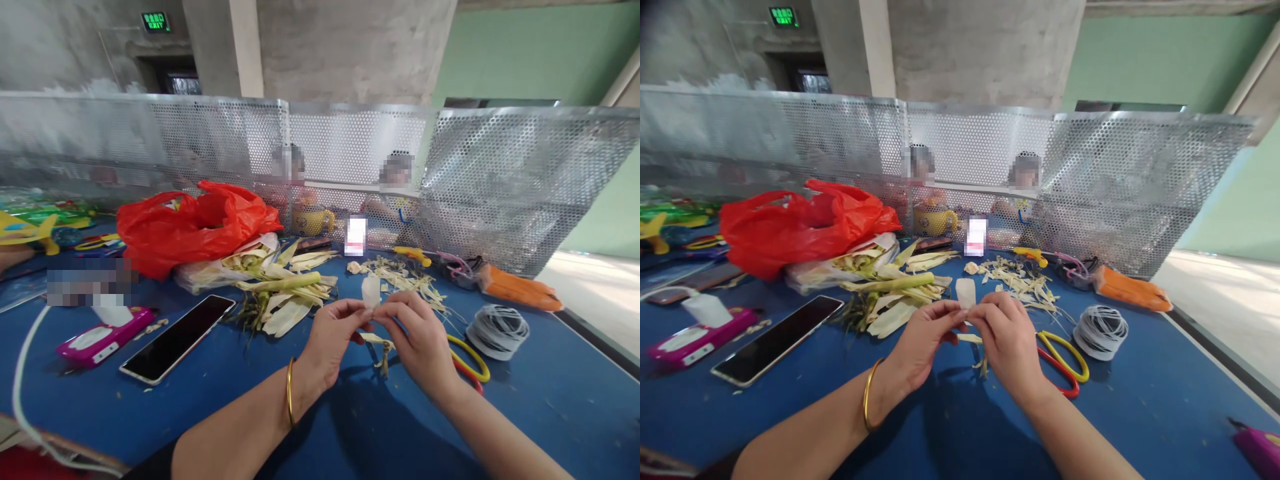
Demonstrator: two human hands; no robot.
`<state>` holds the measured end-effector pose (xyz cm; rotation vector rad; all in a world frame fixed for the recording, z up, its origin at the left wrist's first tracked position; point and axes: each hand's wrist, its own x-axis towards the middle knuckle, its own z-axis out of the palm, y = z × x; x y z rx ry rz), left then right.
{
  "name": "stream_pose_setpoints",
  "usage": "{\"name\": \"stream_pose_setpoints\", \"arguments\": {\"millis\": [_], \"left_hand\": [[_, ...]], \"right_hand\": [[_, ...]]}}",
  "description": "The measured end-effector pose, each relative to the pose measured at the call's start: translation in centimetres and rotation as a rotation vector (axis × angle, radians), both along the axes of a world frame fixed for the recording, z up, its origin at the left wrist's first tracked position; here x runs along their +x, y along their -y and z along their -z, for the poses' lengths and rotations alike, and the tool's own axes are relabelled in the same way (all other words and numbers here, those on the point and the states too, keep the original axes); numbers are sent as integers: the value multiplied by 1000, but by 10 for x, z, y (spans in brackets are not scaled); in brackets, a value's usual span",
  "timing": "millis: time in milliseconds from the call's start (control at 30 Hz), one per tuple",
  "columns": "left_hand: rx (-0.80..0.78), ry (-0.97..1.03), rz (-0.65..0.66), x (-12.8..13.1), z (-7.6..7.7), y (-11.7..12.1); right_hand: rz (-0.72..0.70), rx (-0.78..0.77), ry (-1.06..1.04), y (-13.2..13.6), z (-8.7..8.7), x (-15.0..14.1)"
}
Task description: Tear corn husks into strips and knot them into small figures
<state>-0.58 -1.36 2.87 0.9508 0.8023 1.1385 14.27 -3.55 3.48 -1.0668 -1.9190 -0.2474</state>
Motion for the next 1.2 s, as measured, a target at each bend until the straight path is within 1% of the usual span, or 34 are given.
{"name": "stream_pose_setpoints", "arguments": {"millis": [167,233,300,433,600,700,767,867,967,1033,1133,1200], "left_hand": [[155,-100,-105,1,2,-1],[174,-121,-119,0,2,-1],[170,-129,-119,0,1,0],[178,-131,-108,0,0,1],[215,-163,-94,0,1,0],[188,-132,-102,0,2,-1],[148,-87,-96,-1,2,-2],[78,-19,-84,-1,1,-3],[1,41,-61,-2,1,-3],[-39,65,-38,-2,0,-2],[-44,64,-23,-2,0,-1],[5,32,-38,-2,0,-1]], "right_hand": [[-50,-218,-236,-2,2,-2],[-38,-281,-292,-1,1,-4],[-23,-312,-328,0,0,-5],[-22,-318,-377,1,-1,-5],[-54,-331,-420,0,1,-6],[-92,-337,-421,0,1,-6],[-123,-312,-374,0,0,-5],[-158,-248,-227,0,-1,-2],[-151,-158,-80,-1,-2,1],[-139,-118,-50,-1,-2,1],[-135,-162,-135,-1,-1,0],[-135,-217,-231,0,0,-2]]}}
